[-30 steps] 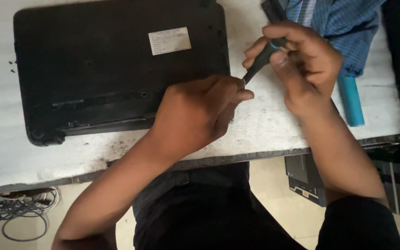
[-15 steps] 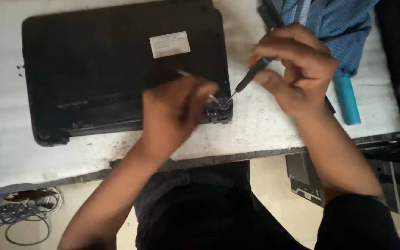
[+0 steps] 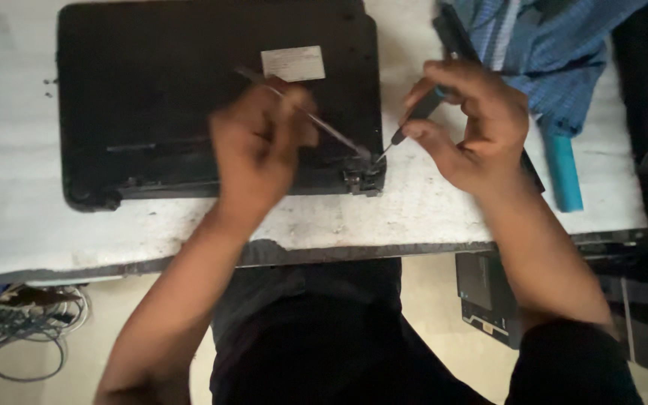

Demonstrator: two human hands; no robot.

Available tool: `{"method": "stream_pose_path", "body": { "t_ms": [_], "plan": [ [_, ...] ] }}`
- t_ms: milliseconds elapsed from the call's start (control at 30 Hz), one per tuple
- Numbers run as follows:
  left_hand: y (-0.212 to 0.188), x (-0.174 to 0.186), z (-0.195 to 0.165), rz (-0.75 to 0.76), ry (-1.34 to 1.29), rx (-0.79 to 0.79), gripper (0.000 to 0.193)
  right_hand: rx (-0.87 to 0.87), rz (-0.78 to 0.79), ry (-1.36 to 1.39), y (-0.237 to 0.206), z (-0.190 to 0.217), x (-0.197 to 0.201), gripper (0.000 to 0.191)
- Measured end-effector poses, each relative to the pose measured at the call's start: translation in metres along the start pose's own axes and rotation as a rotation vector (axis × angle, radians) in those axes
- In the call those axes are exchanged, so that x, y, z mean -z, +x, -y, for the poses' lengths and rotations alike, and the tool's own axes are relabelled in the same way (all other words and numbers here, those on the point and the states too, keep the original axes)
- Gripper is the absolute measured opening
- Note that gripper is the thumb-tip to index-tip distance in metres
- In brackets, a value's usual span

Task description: The person uses a screwdriver to remove screws from the bottom cover of a laptop placed on a workbench, prying at the cover edge and lifting the laptop to work on its underside. They set removed screws aside on the bench and reposition the laptop to reach different edges.

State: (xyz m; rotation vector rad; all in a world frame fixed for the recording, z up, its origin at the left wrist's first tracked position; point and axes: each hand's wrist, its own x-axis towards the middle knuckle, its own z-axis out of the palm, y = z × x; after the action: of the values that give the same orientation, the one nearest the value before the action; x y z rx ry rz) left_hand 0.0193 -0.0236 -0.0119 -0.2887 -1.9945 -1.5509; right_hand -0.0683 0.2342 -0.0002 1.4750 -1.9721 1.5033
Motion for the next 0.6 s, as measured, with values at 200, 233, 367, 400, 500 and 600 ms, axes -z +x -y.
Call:
{"method": "stream_pose_path", "body": {
  "t_ms": [200,233,367,400,500,600],
  "plan": [
    [-0.015,0.060,0.002,-0.340,-0.064,-0.029,0.033,-0.262,-0.119,0.149,-0.008,-0.016,-0.011,0.047],
    [-0.022,0.074,0.003,-0.406,-0.045,-0.048,0.032,-0.293,-0.154,0.225,-0.009,-0.021,-0.011,0.047],
    [-0.047,0.146,0.013,-0.636,-0.025,-0.129,0.029,-0.333,-0.231,0.131,-0.018,-0.040,-0.006,0.046],
    [-0.053,0.166,0.016,-0.699,-0.022,-0.141,0.028,-0.349,-0.250,0.103,-0.020,-0.044,-0.005,0.045],
    [-0.067,0.215,0.027,-0.883,-0.045,-0.087,0.026,-0.487,-0.287,0.422,-0.026,-0.053,-0.010,0.015],
    [-0.073,0.226,0.039,-0.920,0.000,-0.033,0.025,-0.522,-0.107,0.144,-0.023,-0.065,-0.009,0.012]
  ]
}}
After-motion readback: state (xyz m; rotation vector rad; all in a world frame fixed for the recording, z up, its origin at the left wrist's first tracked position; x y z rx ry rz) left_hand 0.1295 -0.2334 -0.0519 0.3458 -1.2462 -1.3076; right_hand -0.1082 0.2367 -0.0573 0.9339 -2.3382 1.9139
